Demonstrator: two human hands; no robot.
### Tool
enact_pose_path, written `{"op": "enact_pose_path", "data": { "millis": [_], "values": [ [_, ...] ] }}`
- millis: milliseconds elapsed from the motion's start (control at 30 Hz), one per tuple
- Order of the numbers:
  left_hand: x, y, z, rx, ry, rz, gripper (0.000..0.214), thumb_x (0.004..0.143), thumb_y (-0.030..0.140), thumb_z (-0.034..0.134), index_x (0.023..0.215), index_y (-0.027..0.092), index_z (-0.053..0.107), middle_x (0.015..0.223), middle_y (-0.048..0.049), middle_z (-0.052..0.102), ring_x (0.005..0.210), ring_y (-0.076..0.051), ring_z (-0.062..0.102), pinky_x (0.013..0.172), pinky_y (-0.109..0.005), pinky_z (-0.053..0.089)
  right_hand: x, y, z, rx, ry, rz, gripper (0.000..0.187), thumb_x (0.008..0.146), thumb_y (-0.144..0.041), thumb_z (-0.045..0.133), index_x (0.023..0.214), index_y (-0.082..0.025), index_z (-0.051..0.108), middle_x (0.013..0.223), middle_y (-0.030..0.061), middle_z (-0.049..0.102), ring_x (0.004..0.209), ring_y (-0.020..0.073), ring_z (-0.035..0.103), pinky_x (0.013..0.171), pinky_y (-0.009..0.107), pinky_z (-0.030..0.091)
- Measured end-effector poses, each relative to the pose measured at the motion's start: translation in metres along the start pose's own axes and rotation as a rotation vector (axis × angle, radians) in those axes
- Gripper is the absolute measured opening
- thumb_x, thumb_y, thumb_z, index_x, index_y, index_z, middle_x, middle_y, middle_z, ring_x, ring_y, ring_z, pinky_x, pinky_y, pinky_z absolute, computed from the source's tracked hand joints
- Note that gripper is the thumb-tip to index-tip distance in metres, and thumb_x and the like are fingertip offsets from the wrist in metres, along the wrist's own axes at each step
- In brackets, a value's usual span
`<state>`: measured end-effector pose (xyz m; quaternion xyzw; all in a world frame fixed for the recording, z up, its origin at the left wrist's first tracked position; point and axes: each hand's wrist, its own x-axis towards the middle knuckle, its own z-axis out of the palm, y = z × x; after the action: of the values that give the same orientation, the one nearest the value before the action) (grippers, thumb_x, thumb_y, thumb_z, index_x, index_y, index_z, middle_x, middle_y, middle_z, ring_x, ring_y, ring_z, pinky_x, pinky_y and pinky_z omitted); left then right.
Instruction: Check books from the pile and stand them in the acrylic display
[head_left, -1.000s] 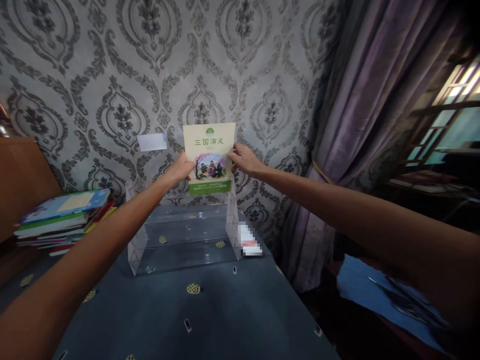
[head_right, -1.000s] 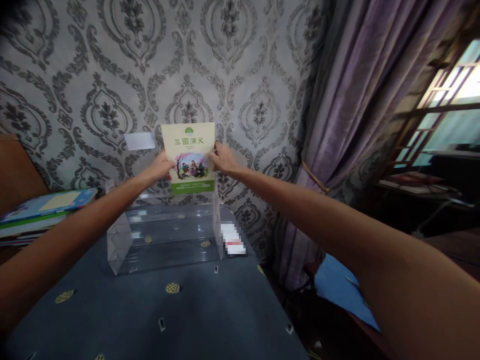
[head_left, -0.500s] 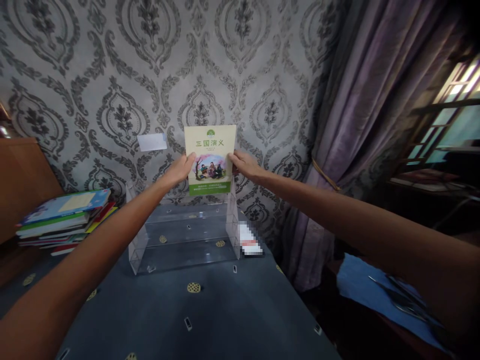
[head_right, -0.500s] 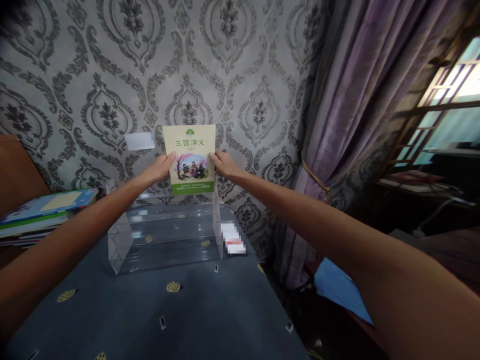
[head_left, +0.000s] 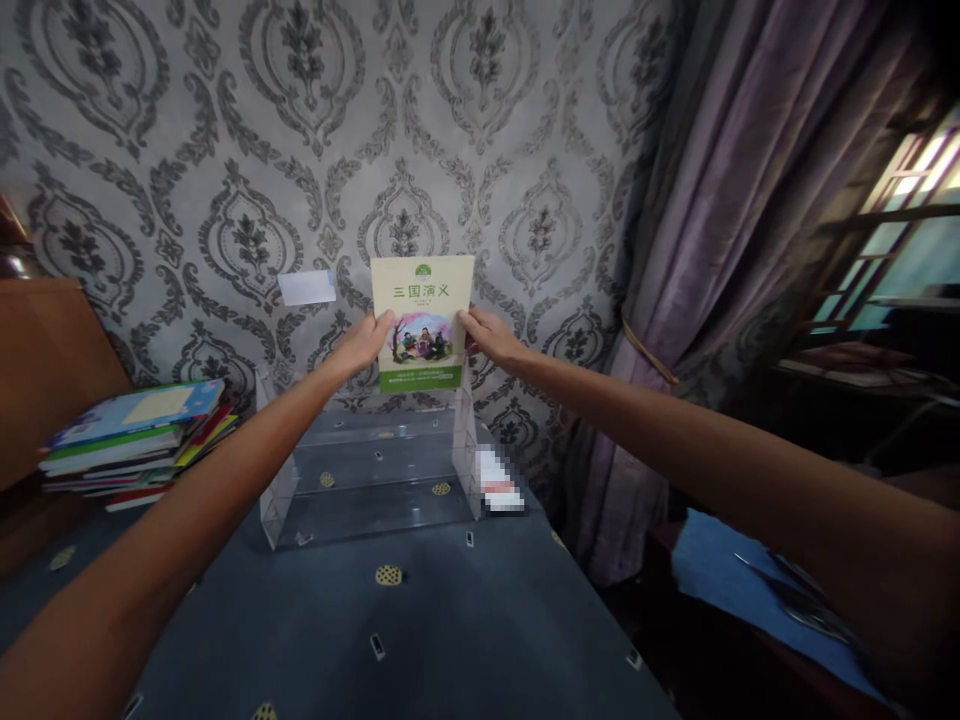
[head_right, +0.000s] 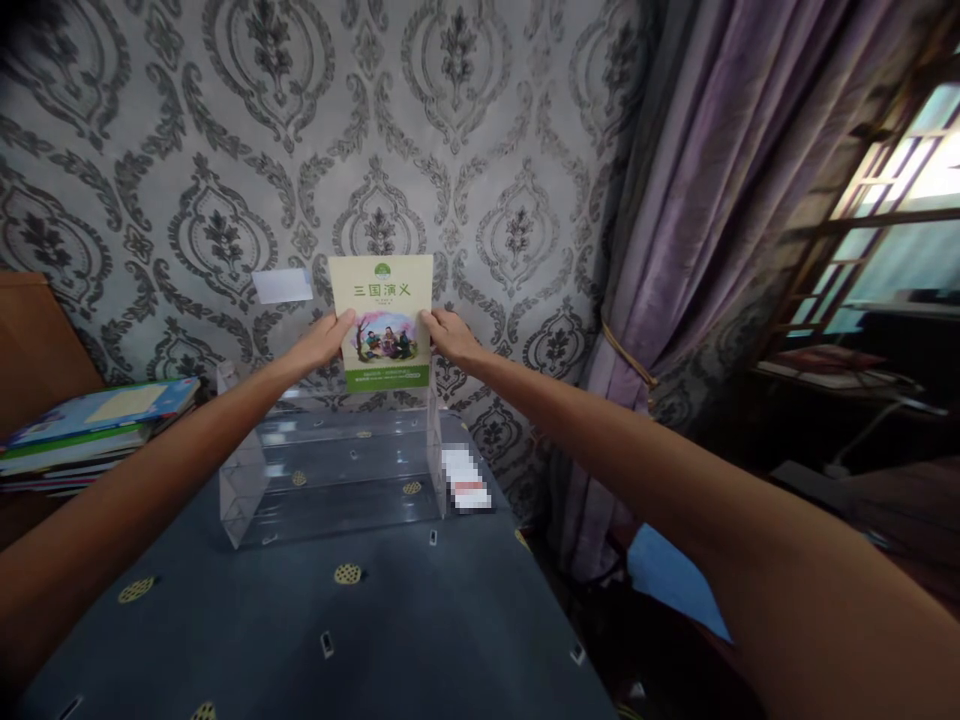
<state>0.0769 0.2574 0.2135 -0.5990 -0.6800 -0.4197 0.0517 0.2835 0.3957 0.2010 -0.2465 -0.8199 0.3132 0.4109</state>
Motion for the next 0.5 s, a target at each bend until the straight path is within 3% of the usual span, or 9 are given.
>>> {"op": "enact_pose_path", "data": {
  "millis": [133, 300, 400, 467, 500],
  "values": [
    [-0.009, 0.008, -0.003, 0.019, -0.013, -0.037, 0.053, 0.098, 0.059, 0.039, 0.12, 0.017, 0.063, 0.1, -0.0139, 0.075, 0.108, -0.035, 0.068, 0.092, -0.04, 0.051, -0.008, -0.005, 0.0, 0.025, -0.007, 0.023, 0.031, 0.099, -0.046, 0.046, 0.092, -0.019, 0.058, 0.096, 0.0097, 0.067, 0.081, 0.0198, 0.066, 0.057, 0.025, 0.057],
    [-0.017, 0.021, -0.011, 0.108, -0.065, -0.182, 0.048, 0.1, 0.052, 0.039, 0.12, 0.013, 0.058, 0.109, -0.0192, 0.072, 0.109, -0.038, 0.067, 0.092, -0.045, 0.05, -0.014, -0.009, 0.001, 0.011, 0.034, 0.068, 0.028, 0.098, -0.042, 0.046, 0.095, -0.018, 0.06, 0.099, 0.0105, 0.068, 0.092, 0.0225, 0.066, 0.063, 0.029, 0.06],
    [-0.035, 0.032, -0.017, 0.072, 0.081, -0.191, 0.041, 0.096, 0.043, 0.053, 0.124, 0.013, 0.053, 0.119, -0.0211, 0.068, 0.118, -0.038, 0.062, 0.098, -0.047, 0.047, -0.022, -0.011, 0.0, 0.029, 0.12, 0.062, 0.03, 0.096, -0.042, 0.046, 0.103, -0.017, 0.06, 0.106, 0.0118, 0.067, 0.097, 0.0232, 0.066, 0.066, 0.03, 0.06],
    [-0.059, 0.04, -0.018, -0.108, 0.236, -0.111, 0.038, 0.092, 0.034, 0.063, 0.124, 0.016, 0.053, 0.124, -0.0176, 0.066, 0.123, -0.035, 0.058, 0.101, -0.043, 0.047, -0.037, -0.013, 0.002, 0.048, 0.244, 0.006, 0.034, 0.094, -0.045, 0.047, 0.107, -0.017, 0.06, 0.109, 0.0124, 0.067, 0.095, 0.0234, 0.067, 0.068, 0.032, 0.059],
    [-0.074, 0.043, -0.016, -0.284, 0.238, -0.061, 0.034, 0.091, 0.034, 0.065, 0.121, 0.019, 0.056, 0.12, -0.0143, 0.067, 0.12, -0.032, 0.06, 0.099, -0.04, 0.048, -0.047, -0.013, 0.006, 0.048, 0.3, -0.044, 0.036, 0.093, -0.047, 0.047, 0.109, -0.017, 0.06, 0.109, 0.0125, 0.067, 0.095, 0.0241, 0.067, 0.068, 0.034, 0.059]
  ]
}}
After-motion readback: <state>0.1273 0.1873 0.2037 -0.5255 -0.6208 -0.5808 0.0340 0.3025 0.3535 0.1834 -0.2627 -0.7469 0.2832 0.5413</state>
